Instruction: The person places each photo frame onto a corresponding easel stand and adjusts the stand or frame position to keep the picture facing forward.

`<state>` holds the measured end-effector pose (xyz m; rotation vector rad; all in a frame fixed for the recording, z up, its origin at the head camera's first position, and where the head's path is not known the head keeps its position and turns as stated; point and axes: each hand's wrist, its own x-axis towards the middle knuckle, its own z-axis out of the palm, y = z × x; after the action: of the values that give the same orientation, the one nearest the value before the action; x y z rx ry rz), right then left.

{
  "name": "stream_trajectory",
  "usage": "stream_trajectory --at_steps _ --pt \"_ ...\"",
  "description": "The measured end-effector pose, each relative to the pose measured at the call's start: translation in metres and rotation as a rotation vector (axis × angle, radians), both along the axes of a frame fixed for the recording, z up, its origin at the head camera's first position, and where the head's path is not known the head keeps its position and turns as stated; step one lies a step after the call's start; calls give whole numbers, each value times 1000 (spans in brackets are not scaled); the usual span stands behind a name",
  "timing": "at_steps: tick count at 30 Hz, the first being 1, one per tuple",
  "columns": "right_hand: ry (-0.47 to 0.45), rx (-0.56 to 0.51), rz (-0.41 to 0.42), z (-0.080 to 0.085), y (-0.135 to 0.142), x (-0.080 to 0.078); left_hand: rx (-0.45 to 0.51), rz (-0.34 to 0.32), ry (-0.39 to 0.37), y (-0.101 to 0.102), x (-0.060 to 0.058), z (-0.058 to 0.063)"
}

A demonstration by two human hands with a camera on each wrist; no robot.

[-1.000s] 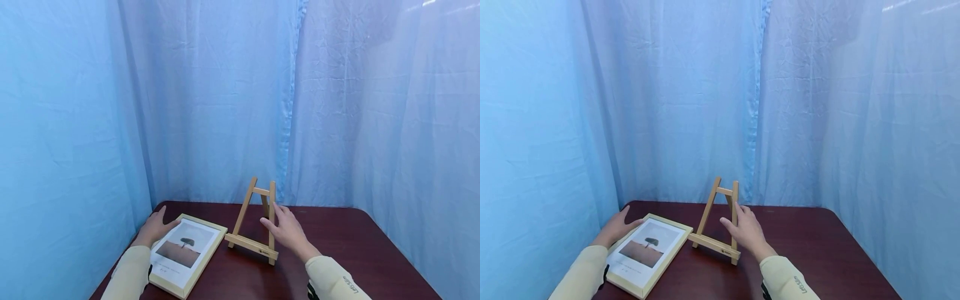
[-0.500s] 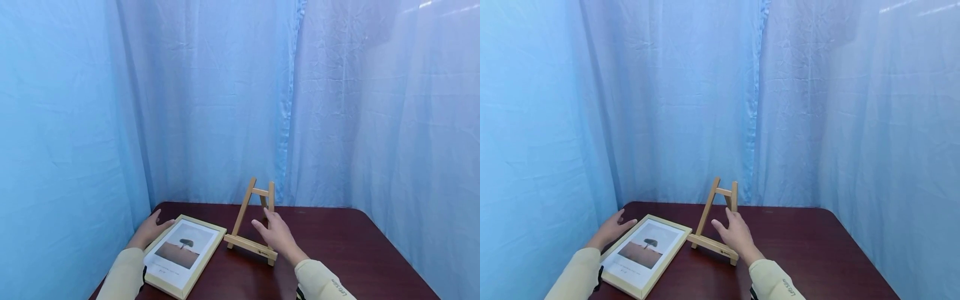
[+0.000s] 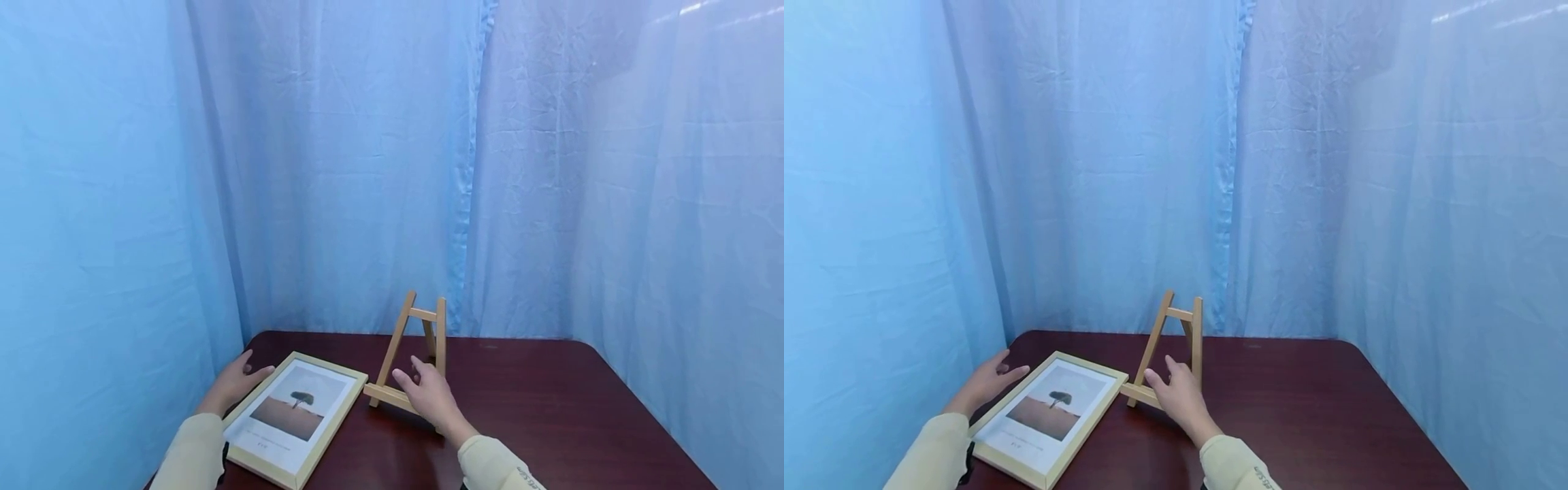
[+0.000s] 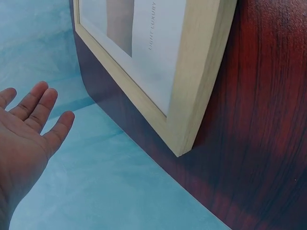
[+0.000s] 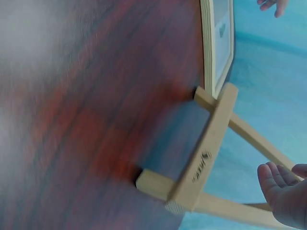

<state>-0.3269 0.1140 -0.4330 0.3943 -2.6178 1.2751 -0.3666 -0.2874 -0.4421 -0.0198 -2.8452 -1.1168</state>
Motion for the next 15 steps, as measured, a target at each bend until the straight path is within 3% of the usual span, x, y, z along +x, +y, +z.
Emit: stream_trajectory --at_steps 8,15 --pt "-41 -68 28 -16 -20 3 -5 -5 7 -6 5 -5" --pt "-138 -152 28 -27 -34 9 -4 10 -26 -14 9 -11"
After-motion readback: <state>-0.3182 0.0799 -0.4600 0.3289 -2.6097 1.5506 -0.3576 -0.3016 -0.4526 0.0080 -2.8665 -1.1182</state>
